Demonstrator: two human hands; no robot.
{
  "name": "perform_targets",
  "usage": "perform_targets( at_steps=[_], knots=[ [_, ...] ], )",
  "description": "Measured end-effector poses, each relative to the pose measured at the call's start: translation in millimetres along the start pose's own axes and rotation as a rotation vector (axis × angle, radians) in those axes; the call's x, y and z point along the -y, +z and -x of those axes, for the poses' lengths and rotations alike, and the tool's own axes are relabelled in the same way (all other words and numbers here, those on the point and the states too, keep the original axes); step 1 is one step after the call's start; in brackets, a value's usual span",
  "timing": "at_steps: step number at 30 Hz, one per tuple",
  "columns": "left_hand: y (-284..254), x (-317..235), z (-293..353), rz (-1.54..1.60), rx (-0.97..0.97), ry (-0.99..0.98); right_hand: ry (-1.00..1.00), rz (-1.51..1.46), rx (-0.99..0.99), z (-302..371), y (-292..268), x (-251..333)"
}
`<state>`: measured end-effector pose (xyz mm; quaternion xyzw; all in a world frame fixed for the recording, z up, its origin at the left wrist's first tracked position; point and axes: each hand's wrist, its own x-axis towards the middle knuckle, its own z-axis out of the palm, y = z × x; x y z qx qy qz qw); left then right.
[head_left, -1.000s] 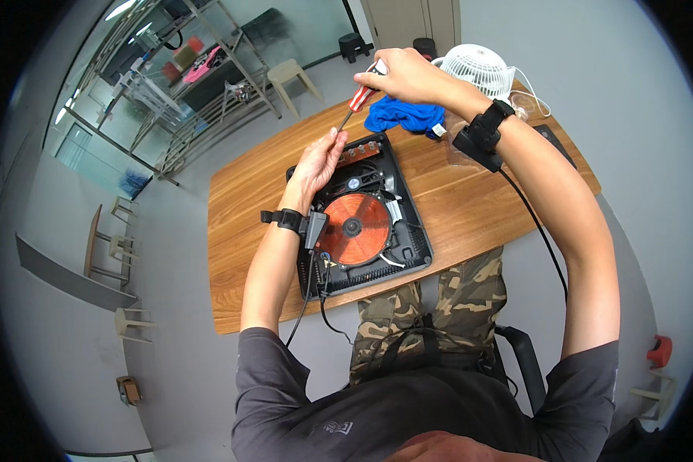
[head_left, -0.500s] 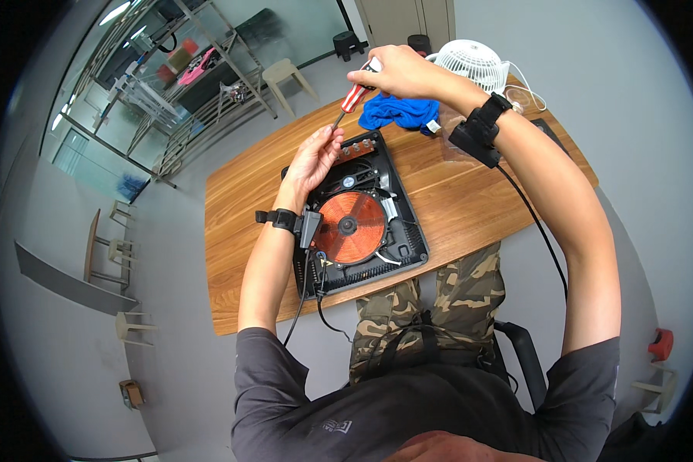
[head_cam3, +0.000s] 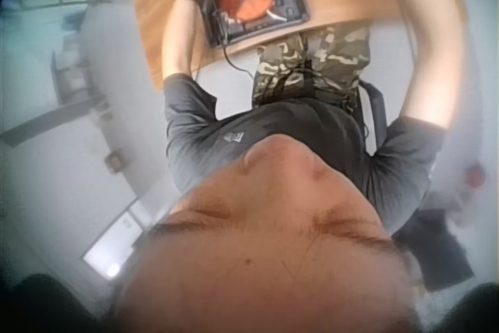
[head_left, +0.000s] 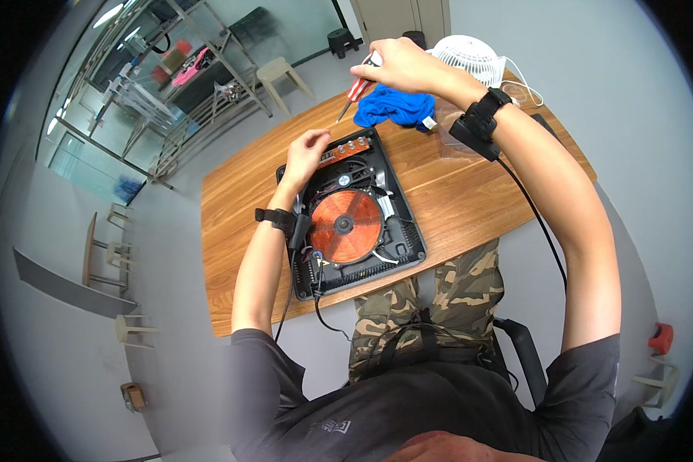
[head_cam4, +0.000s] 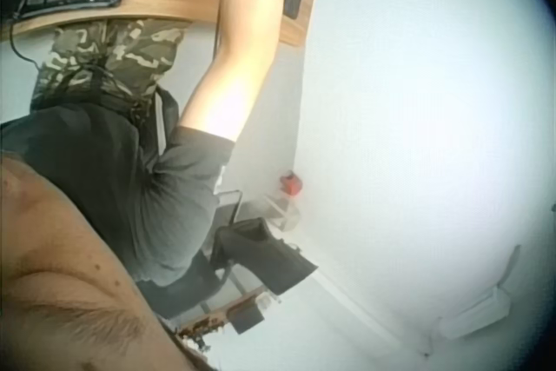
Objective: The person assembles a small electronic device on a wooden table. They connect wires to a circuit board, place a copper coil, and secure components using a screwdriver. The person then flips the device over and continues tightening screws on the underside.
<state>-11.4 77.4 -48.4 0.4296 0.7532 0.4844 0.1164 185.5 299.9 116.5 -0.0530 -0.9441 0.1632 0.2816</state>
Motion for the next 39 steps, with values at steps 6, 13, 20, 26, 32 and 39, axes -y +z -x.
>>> perform_targets(
  at_steps=[6, 13, 20, 26, 32, 39],
  knots=[
    [13, -7, 5, -0.546, 0.178, 0.339, -0.027, 0.092, 0.019, 4, 8, -13],
    [21, -6, -6, -0.522, 0.176, 0.250, 0.033, 0.128, 0.147, -4, 23, -19],
    [20, -1, -4, -0.470, 0.116, 0.223, 0.069, 0.128, 0.240, -8, 31, -14],
    [21, -6, -11, -0.509, 0.194, 0.194, 0.086, 0.139, 0.275, -7, 28, -17],
    [18, 0, -12, -0.531, 0.189, 0.208, 0.111, 0.139, 0.305, -10, 30, -9],
    [19, -4, -13, -0.544, 0.204, 0.177, 0.129, 0.151, 0.340, -12, 34, -8]
  ],
)
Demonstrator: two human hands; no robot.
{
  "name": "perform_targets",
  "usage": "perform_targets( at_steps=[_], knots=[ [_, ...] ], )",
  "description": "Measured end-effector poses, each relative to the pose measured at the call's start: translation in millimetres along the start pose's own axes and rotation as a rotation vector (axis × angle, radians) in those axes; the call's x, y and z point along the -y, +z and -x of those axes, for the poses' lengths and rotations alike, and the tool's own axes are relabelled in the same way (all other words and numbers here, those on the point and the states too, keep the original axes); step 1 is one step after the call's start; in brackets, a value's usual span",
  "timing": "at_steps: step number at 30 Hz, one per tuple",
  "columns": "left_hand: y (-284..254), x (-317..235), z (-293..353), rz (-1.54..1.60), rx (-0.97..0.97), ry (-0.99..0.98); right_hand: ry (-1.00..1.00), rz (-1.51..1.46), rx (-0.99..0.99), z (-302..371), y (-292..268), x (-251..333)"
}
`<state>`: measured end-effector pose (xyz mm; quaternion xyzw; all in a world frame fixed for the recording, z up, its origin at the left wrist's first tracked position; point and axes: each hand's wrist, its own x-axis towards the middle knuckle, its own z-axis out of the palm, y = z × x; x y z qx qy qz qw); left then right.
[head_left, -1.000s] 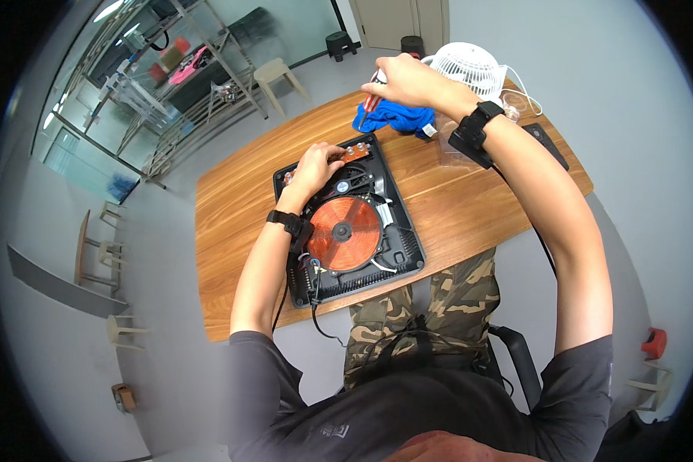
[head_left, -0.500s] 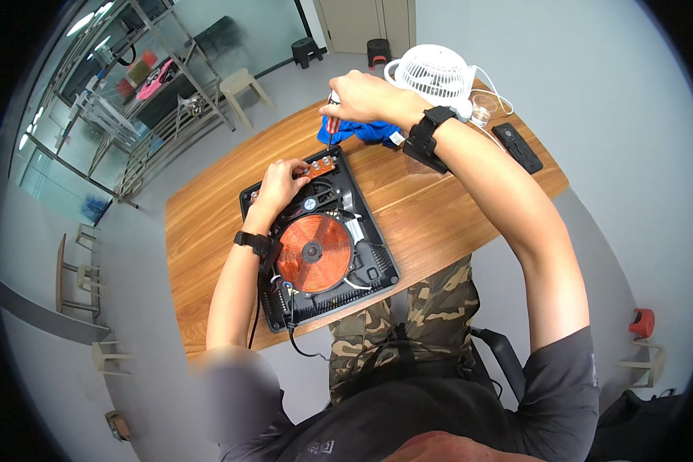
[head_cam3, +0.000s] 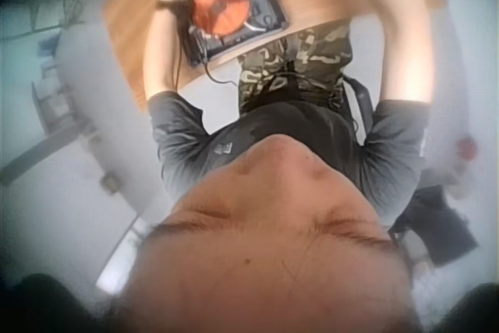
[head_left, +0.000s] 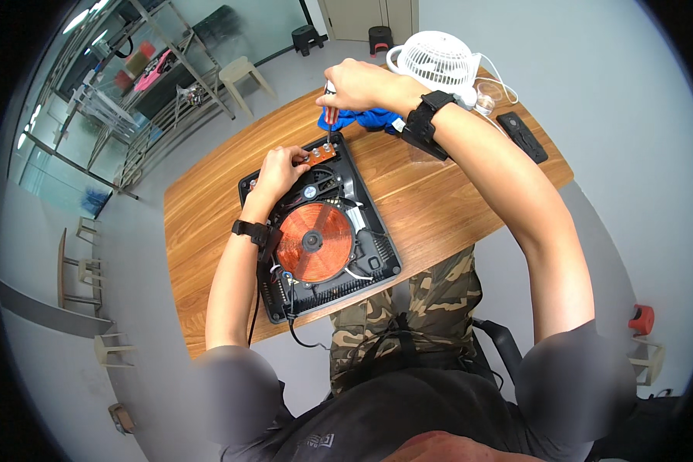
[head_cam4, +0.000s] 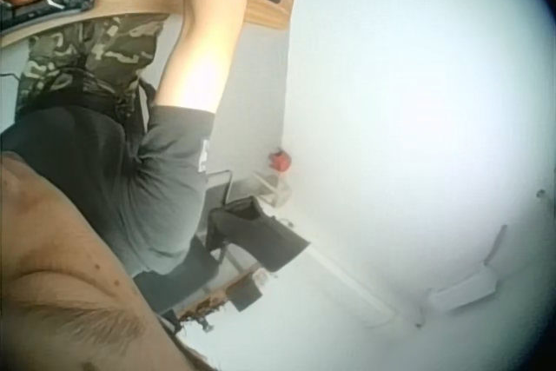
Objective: The person assembles a small electronic device on a wooden table. They connect wires to a circuit board, place a copper coil, and secure components using a screwdriver. The person then flips the device over and continues tightening screws on the underside.
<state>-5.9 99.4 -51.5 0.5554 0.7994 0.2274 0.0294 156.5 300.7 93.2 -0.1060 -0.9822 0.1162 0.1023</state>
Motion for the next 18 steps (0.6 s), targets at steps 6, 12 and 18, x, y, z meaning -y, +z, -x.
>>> perform_targets(
  at_steps=[6, 12, 18],
  knots=[
    [0.2, -0.6, -0.6, 0.018, -0.015, 0.005, -0.023, 0.029, -0.005, -1.6, 1.9, -1.3],
    [-0.8, -6.0, 1.0, 0.015, -0.014, 0.004, -0.024, 0.039, 0.003, -2.6, 4.1, -1.7],
    [-2.0, -5.1, 2.4, 0.013, -0.018, 0.020, -0.020, 0.061, 0.020, -1.5, 0.9, 2.8]
  ],
)
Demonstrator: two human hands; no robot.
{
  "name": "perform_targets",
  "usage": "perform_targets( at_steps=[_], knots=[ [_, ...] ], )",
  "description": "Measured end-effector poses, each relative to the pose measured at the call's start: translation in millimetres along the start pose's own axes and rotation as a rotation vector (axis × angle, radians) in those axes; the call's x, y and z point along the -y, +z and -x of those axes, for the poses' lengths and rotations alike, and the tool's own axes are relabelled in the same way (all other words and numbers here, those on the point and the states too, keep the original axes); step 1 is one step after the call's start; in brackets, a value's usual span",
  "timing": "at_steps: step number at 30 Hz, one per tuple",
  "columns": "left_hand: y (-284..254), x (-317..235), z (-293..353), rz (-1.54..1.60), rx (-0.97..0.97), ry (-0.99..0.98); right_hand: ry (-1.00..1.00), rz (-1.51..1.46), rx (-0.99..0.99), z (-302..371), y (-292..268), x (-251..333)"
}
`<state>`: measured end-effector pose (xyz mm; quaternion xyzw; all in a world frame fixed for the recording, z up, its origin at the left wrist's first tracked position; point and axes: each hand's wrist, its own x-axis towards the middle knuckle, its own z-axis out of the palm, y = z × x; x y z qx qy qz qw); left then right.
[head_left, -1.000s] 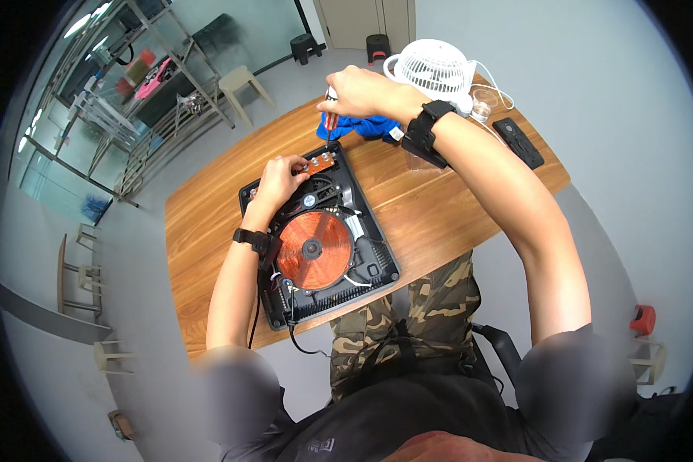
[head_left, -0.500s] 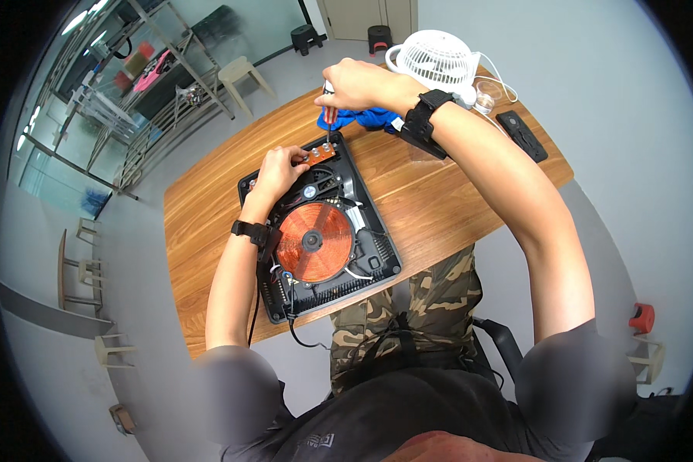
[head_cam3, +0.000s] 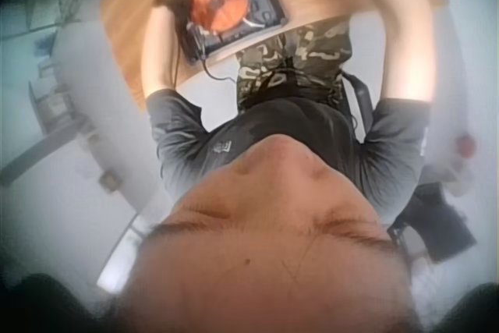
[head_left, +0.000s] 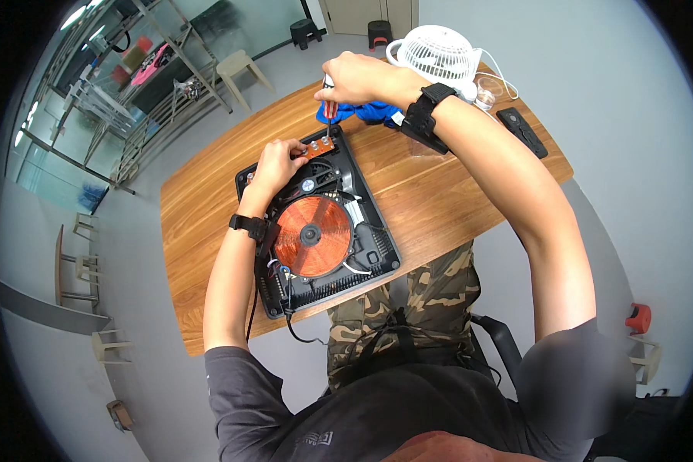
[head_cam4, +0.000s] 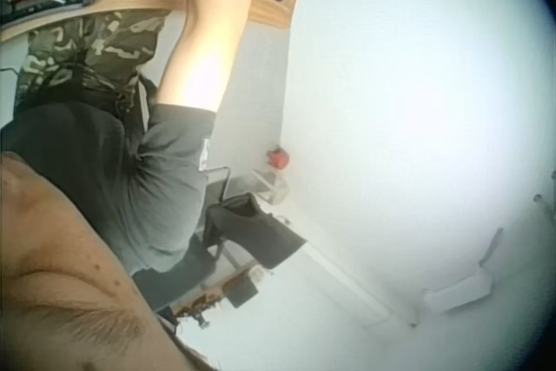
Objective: The person assembles a small electronic device on a wooden table. They connect wires to a circuit board, place a copper coil, and secure components using a screwdriver. The person then flips the device over and continues tightening screws on the underside.
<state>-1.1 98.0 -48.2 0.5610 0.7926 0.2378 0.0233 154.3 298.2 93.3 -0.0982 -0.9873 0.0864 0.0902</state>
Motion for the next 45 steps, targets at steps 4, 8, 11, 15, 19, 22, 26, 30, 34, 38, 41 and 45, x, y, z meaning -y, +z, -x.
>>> perform_targets(
  at_steps=[4, 8, 11, 15, 19, 22, 26, 30, 34, 38, 41, 45],
  knots=[
    [-2, -4, 0, 0.001, 0.000, -0.013, -0.009, 0.002, -0.018, 0, 0, 0],
    [0, 0, 0, -0.003, -0.003, 0.004, -0.057, 0.005, -0.027, -4, 4, -2],
    [0, 1, 0, -0.012, 0.003, -0.013, -0.083, 0.007, -0.023, -4, 4, 0],
    [0, 3, 0, 0.000, 0.004, -0.005, -0.072, 0.012, 0.004, -5, 3, 4],
    [1, 3, -1, 0.002, -0.003, 0.011, -0.090, 0.031, 0.009, -10, 4, 5],
    [2, 4, -1, -0.002, -0.006, 0.018, -0.064, 0.076, 0.080, -17, 0, 10],
    [1, 4, 0, -0.007, 0.000, -0.003, 0.057, 0.121, 0.200, -29, -8, 22],
    [1, 5, -1, -0.011, 0.004, 0.004, 0.129, 0.114, 0.310, -35, -20, 25],
    [1, 2, -3, 0.028, 0.006, 0.002, 0.072, 0.011, 0.404, -37, -29, 24],
    [-1, 4, 1, 0.020, 0.007, -0.024, 0.029, 0.056, 0.471, -46, -33, 37],
    [0, 1, -4, 0.012, 0.021, -0.018, -0.018, 0.243, 0.210, -52, -19, 36],
    [2, 4, -3, 0.018, 0.004, 0.003, 0.002, 0.210, 0.189, -68, -2, 40]
  ],
)
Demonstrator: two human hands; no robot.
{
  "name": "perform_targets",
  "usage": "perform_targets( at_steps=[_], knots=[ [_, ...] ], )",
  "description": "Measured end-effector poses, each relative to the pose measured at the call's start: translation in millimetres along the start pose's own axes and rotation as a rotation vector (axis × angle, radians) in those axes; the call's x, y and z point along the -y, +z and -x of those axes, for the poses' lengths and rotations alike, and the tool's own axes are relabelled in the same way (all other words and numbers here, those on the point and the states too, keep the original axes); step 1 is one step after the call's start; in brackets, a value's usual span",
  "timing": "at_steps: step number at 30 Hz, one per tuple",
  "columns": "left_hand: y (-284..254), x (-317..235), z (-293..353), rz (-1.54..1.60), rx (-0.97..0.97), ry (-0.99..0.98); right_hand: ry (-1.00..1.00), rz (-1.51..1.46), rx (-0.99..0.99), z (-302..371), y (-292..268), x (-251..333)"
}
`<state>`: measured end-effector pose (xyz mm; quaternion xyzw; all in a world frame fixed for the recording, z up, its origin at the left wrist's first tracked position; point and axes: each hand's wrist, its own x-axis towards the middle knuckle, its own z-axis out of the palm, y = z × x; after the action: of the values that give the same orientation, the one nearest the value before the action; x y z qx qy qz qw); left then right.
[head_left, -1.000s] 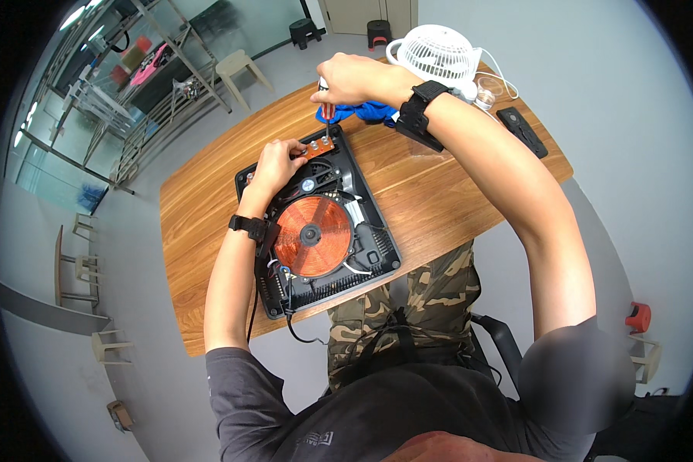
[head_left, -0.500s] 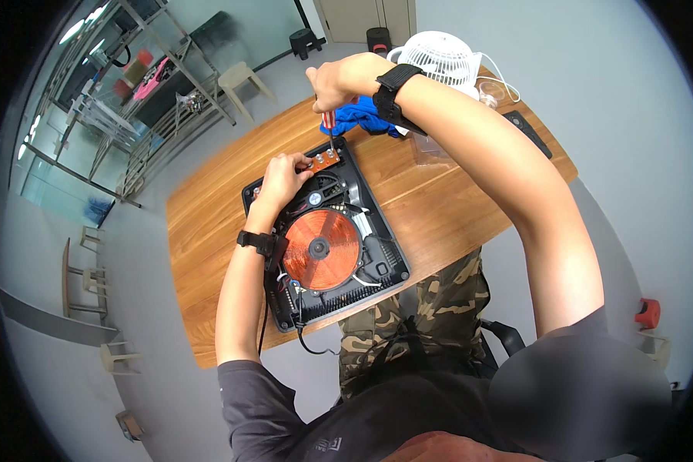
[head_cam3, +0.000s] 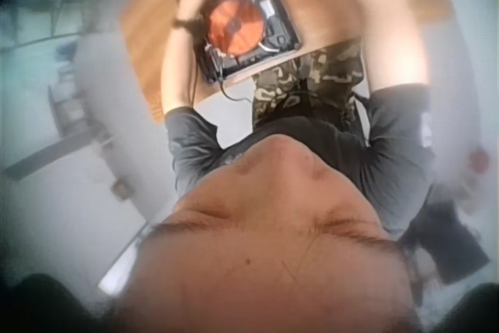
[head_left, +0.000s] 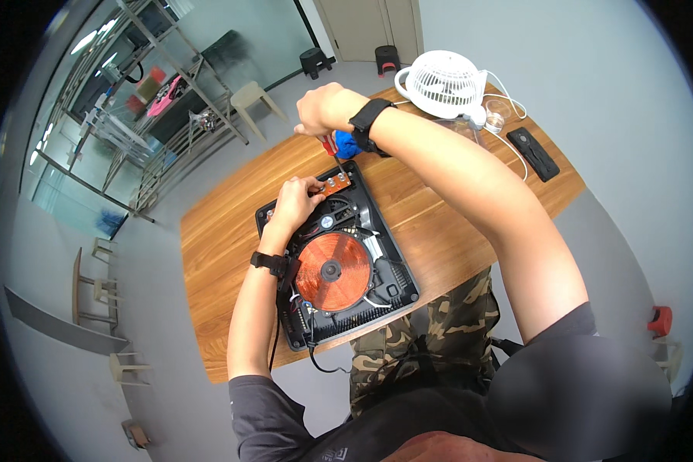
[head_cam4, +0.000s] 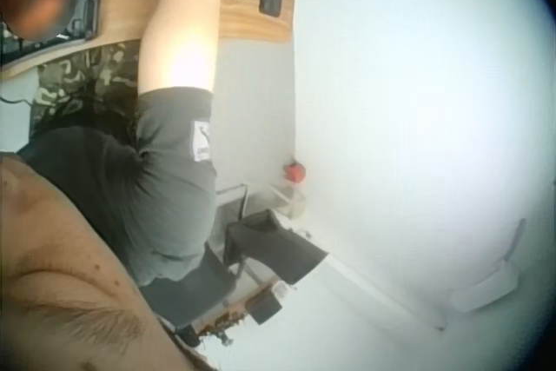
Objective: The person assembles a small electronic device on a wooden table. They connect wires to a circuit board, place a copper coil, and secure components using a screwdriver. The person then flips the device over and continues tightening screws on the underside.
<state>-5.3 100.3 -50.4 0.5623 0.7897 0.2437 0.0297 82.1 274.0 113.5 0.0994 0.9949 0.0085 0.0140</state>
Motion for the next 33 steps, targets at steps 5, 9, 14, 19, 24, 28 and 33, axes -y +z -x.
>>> perform_targets(
  at_steps=[5, 9, 14, 19, 24, 28, 33],
  knots=[
    [-1, -5, 0, -0.072, 0.001, 0.012, 0.008, -0.136, -0.092, -3, 3, 4],
    [-7, -10, -4, -0.034, 0.026, -0.003, -0.027, -0.185, -0.077, -5, 2, -2],
    [-11, -13, -1, -0.013, 0.024, -0.022, -0.090, -0.108, 0.028, 7, -14, 0],
    [-8, -12, -5, -0.001, 0.038, -0.020, -0.067, 0.007, -0.092, 4, -2, -1],
    [-4, -2, -4, -0.004, 0.049, -0.028, -0.035, -0.135, 0.011, 14, -10, 4],
    [-5, -8, -3, 0.005, 0.065, -0.054, -0.109, -0.204, 0.038, 17, -10, 5],
    [-4, -5, -3, 0.053, 0.037, -0.053, -0.172, 0.062, -0.007, -4, -1, 12]
  ],
)
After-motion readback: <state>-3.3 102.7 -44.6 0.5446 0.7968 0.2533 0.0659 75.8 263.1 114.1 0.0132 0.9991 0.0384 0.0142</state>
